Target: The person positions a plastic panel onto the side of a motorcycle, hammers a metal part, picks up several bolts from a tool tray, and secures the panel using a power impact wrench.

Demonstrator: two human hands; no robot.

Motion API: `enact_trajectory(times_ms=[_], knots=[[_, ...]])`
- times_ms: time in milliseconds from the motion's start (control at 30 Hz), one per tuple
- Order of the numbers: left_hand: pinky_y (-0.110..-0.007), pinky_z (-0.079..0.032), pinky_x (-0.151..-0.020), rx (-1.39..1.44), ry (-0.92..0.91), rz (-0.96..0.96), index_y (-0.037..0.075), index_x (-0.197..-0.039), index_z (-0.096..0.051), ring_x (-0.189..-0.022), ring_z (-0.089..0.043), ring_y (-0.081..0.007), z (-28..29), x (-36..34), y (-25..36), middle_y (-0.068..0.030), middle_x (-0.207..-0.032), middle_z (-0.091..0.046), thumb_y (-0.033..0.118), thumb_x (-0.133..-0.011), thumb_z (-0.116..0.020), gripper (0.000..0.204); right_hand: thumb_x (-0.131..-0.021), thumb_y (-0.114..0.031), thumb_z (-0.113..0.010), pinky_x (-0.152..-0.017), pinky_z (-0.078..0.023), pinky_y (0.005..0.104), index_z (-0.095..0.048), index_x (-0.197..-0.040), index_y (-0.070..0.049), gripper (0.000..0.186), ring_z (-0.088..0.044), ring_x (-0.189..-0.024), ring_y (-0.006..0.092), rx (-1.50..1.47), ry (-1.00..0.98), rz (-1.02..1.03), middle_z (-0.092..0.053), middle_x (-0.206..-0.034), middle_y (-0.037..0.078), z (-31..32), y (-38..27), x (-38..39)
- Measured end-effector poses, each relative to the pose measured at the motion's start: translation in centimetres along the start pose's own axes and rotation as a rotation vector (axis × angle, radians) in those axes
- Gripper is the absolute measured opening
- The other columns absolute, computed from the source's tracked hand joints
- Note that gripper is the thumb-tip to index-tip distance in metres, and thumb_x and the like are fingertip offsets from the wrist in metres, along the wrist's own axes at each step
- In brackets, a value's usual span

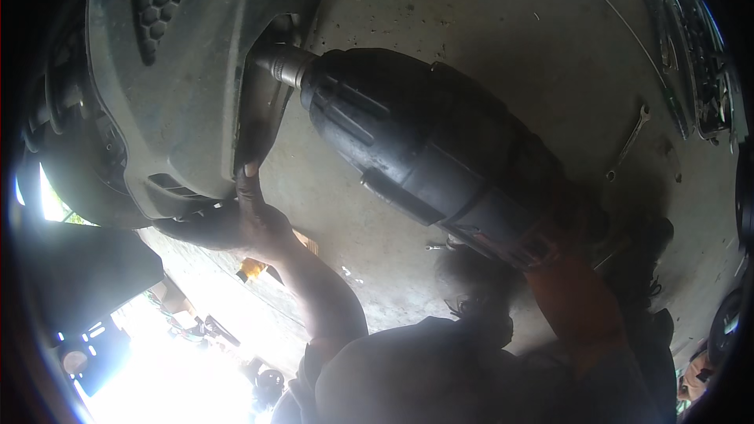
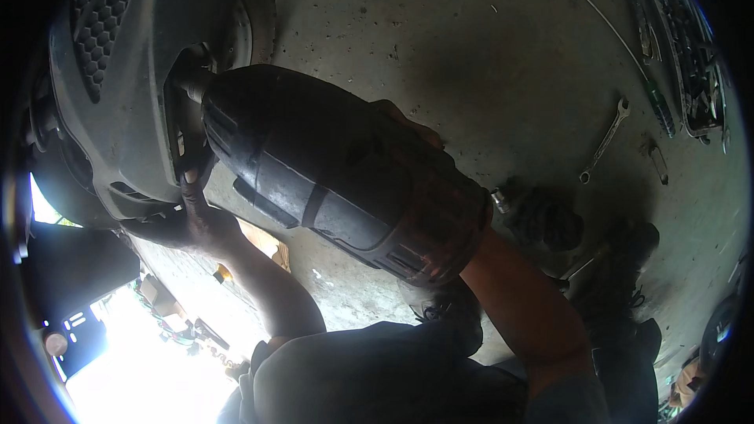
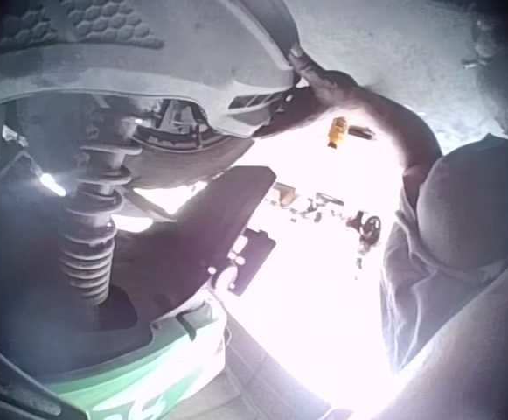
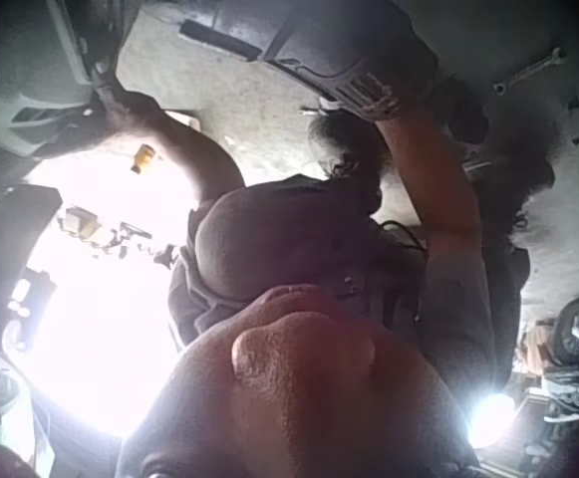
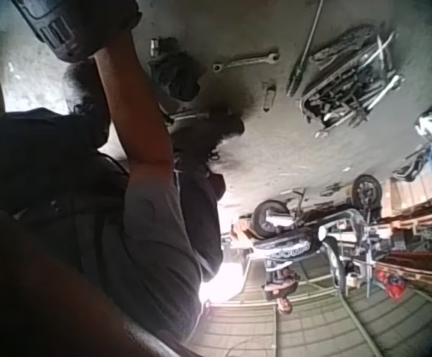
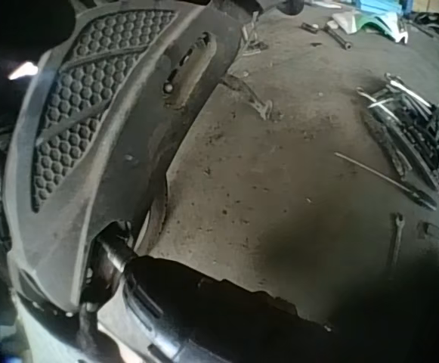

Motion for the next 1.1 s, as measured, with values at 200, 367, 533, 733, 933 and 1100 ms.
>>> enact_trajectory(times_ms=[200, 367, 533, 733, 933, 1100], knots=[[-0.052, -0.039, -0.11, 0.138, 0.01, 0.061, 0.006, -0.148, -0.001, -0.13, -0.041, -0.0398, -0.5, 0.1, 0.7, -0.0243, -0.142, -0.036, 0.055, -0.067, -0.08, 0.124, -0.086, -0.031, -0.066, -0.087, -0.05, 0.0371, -0.059, -0.121, -0.005, 0.045, -0.061, -0.103, 0.0243, 0.07, 0.067, -0.036, -0.063, -0.111, 0.01, 1.0, 0.9, 0.2], [-0.053, -0.033, -0.114, 0.196, -0.012, 0.088, 0.006, -0.148, -0.002, -0.135, -0.033, -0.0382, -0.6, 0.0, 0.8, -0.0227, -0.145, -0.032, 0.049, -0.067, -0.082, 0.122, -0.085, -0.032, -0.066, -0.086, -0.051, 0.0371, -0.059, -0.12, -0.005, 0.045, -0.061, -0.102, 0.0244, 0.078, 0.119, -0.086, -0.063, -0.11, 0.01, 2.5, -0.6, 1.4], [-0.053, -0.032, -0.114, 0.174, -0.01, 0.032, 0.006, -0.147, -0.006, -0.136, -0.032, -0.0371, -0.2, 0.0, 0.7, -0.0199, -0.147, -0.031, 0.046, -0.066, -0.084, 0.12, -0.085, -0.032, -0.067, -0.085, -0.051, 0.037, -0.06, -0.12, -0.004, 0.045, -0.061, -0.101, 0.0246, 0.042, 0.118, -0.083, -0.063, -0.109, 0.01, 3.2, -2.1, 1.3], [-0.053, -0.036, -0.111, 0.1, -0.016, -0.059, 0.009, -0.148, -0.008, -0.134, -0.035, -0.0372, 0.2, -0.3, 0.2, -0.0199, -0.146, -0.032, 0.045, -0.067, -0.084, 0.116, -0.084, -0.032, -0.067, -0.084, -0.051, 0.037, -0.06, -0.119, -0.004, 0.046, -0.062, -0.1, 0.0248, 0.024, 0.124, -0.065, -0.063, -0.108, 0.01, 2.0, -1.4, 0.2], [-0.055, -0.037, -0.11, 0.004, -0.016, -0.074, 0.01, -0.149, -0.006, -0.133, -0.037, -0.0382, 0.2, 0.3, 0.0, -0.0205, -0.145, -0.032, 0.045, -0.069, -0.082, 0.116, -0.083, -0.033, -0.067, -0.083, -0.052, 0.037, -0.06, -0.118, -0.004, 0.046, -0.062, -0.099, 0.025, 0.031, 0.131, -0.07, -0.064, -0.107, 0.011, 2.1, -1.1, -0.1], [-0.055, -0.035, -0.112, 0.183, -0.003, 0.017, 0.009, -0.149, -0.002, -0.133, -0.036, -0.0389, -0.2, 0.4, 1.0, -0.0201, -0.143, -0.033, 0.044, -0.073, -0.08, 0.115, -0.083, -0.033, -0.067, -0.082, -0.052, 0.0369, -0.06, -0.118, -0.003, 0.046, -0.062, -0.097, 0.0251, 0.029, 0.12, -0.068, -0.064, -0.106, 0.011, 2.5, -1.3, -0.3]])
Point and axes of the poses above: each hand's wrist, its own x-axis away from the middle knuckle, its own z-axis out of the back of the hand, y = z × x, the point moved 10 cm from there along -x, towards the middle knuckle
